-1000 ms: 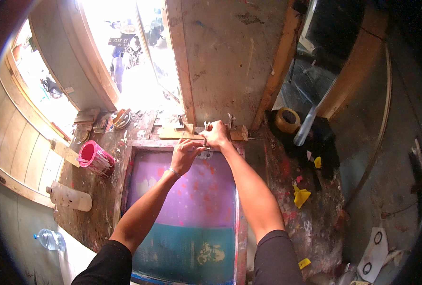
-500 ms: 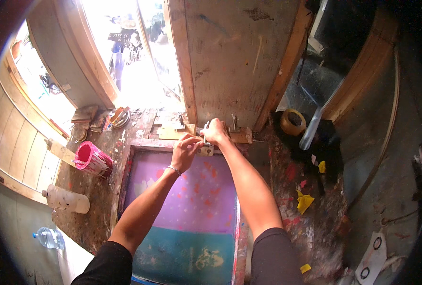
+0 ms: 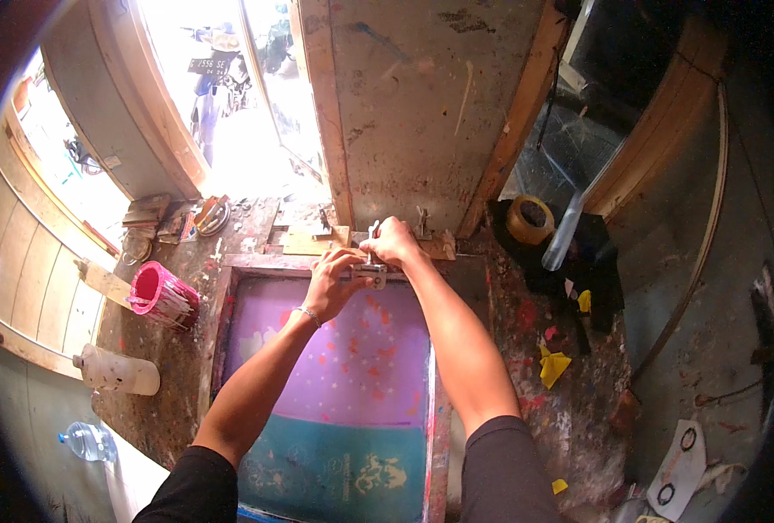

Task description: The person secures a metal latch on a wooden screen printing frame and then applies strips of masking tape along the edges of the screen mesh. They repeatedly tear tape from a roll and press it onto the frame to seal the edges.

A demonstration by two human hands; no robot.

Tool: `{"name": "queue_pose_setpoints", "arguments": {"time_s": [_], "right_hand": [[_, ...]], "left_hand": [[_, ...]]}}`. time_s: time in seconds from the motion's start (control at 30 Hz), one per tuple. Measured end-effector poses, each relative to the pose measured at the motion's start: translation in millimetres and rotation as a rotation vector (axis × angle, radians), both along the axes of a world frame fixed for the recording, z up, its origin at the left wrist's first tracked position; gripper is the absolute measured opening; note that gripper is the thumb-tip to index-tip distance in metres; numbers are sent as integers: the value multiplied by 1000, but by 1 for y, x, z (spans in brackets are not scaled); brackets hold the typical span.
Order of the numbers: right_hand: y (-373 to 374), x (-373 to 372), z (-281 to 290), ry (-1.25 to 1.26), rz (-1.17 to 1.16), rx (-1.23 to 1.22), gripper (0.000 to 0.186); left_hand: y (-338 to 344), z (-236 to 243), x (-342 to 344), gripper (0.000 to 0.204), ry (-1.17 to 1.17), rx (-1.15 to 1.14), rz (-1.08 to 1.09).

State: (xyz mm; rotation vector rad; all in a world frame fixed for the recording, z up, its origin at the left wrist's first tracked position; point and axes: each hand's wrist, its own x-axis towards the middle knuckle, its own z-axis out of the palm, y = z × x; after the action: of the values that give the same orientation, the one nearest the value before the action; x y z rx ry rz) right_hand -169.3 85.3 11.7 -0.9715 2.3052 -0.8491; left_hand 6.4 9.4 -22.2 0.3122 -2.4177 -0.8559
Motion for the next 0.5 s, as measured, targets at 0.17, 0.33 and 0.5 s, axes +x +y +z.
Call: {"name": "queue_pose_setpoints", "arguments": {"time_s": [0.17, 0.33, 0.5], "right_hand": [[0, 1, 4, -48, -44, 58, 34], [-6, -17, 1, -204, -147, -170, 50], [-19, -32, -9, -175, -60, -35, 46]], "left_hand": [[4, 4, 4, 40, -35, 3, 26], [-1, -1, 2, 41, -33, 53, 0], [-4, -6, 0, 40, -13, 85, -13]]}}
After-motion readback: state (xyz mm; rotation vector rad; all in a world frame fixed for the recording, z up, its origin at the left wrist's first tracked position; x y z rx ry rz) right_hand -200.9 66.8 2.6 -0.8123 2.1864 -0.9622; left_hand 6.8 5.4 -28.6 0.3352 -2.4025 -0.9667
